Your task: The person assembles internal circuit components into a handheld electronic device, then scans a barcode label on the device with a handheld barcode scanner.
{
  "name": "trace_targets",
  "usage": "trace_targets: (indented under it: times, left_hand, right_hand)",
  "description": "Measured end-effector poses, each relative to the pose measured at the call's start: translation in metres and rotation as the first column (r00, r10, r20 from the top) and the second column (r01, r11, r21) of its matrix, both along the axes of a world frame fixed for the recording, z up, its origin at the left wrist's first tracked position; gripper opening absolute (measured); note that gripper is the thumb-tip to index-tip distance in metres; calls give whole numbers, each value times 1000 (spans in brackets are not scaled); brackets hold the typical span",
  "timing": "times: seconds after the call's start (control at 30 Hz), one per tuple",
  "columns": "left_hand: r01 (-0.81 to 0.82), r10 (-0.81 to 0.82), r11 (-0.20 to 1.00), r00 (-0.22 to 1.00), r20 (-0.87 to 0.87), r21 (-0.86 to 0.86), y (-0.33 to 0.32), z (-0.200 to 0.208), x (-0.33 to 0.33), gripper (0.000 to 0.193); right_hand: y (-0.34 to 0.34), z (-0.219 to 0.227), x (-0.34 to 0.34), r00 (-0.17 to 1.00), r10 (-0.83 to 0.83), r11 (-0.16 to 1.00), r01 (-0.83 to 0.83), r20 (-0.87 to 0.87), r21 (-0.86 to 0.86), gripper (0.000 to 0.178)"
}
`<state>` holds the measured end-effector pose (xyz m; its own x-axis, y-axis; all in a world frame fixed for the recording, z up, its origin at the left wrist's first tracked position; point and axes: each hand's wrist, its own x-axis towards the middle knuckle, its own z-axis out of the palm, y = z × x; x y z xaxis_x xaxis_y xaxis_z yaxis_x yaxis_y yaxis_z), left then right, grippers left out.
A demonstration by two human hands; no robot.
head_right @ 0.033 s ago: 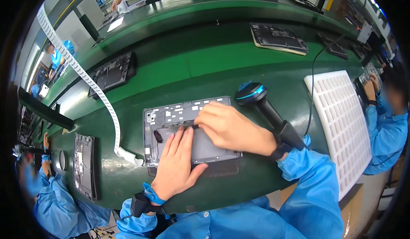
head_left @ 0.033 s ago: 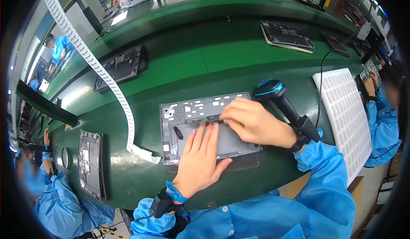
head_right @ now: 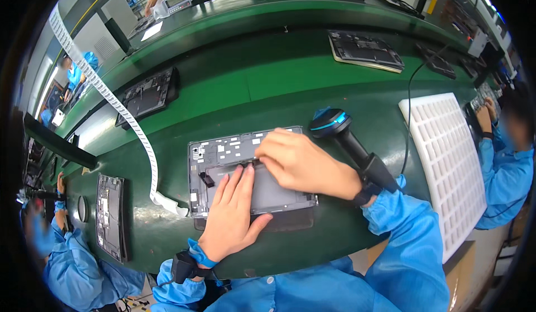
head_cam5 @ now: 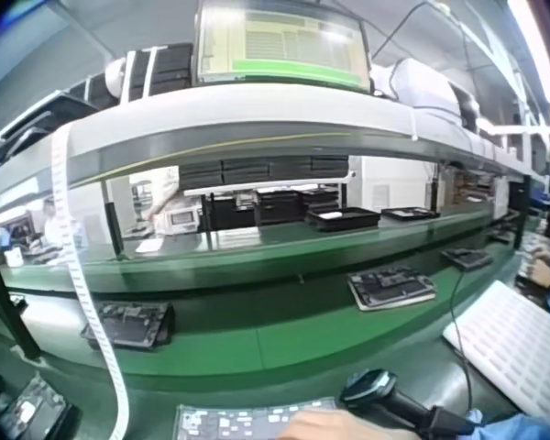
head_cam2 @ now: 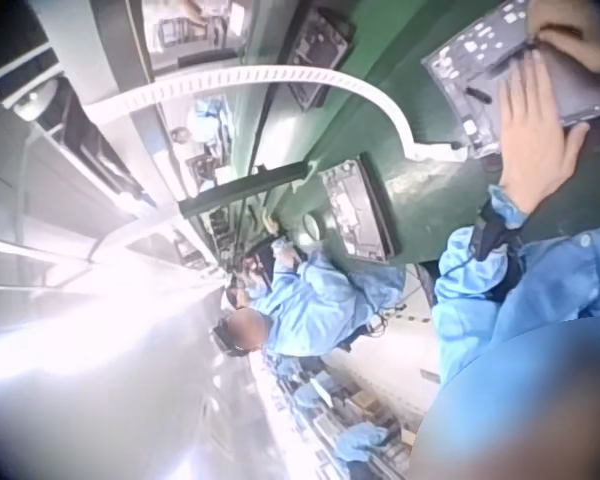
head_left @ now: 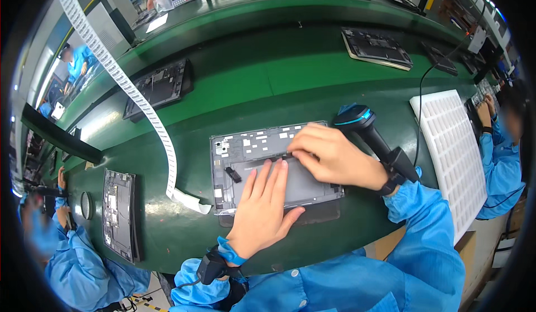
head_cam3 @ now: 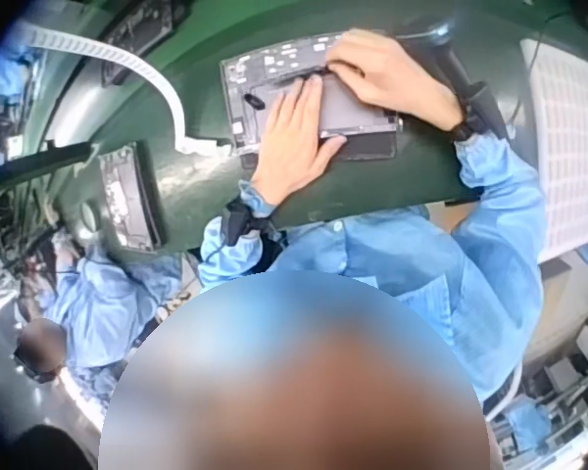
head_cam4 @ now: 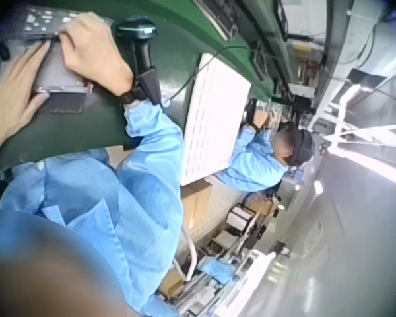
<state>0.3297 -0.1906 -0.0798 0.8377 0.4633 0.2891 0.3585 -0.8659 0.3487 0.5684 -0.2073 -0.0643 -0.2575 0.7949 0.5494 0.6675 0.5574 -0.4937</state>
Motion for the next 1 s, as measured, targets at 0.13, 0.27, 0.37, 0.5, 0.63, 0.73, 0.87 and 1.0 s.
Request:
trace_targets:
  times: [0.13, 0.27, 0.37, 0.5, 0.63, 0.73, 0.87, 1.0]
  left_hand:
    - [136, -115, 977, 985, 131, -166, -2, 7, -1, 66]
    - [361, -133, 848, 854, 503, -389, -7, 16, -15, 40]
    - [291, 31, 758, 878, 478, -584, 6, 35, -21, 19]
    - [-135, 241, 958, 855, 458, -253, 69, 42, -14, 11]
    - [-118, 132, 991, 889, 438, -58, 113, 24, 0, 15]
    - [6, 26, 996, 939, 342, -93, 125, 9, 3, 22]
    - [54, -25, 994, 963, 270, -98, 127, 3, 10, 32]
    - [70, -37, 990, 965, 259, -123, 123, 4, 13, 35]
  right_hand:
    - [24, -3, 9, 963, -117, 988, 89, -244, -122, 11]
    - [39, -9, 9, 849, -250, 877, -5, -466, -480, 16]
    - [39, -18, 9, 861, -220, 888, -18, -459, -460, 16]
    - [40, -22, 6, 834, -263, 842, -47, -485, -537, 16]
    - [28, -12, 6, 892, -255, 886, 60, -374, -460, 15]
    - [30, -17, 0, 920, -241, 918, 113, -309, -380, 15]
    - [27, -23, 3, 951, -194, 968, 146, -240, -205, 18]
    - [18, -18, 3, 944, -290, 956, 278, -158, -96, 27]
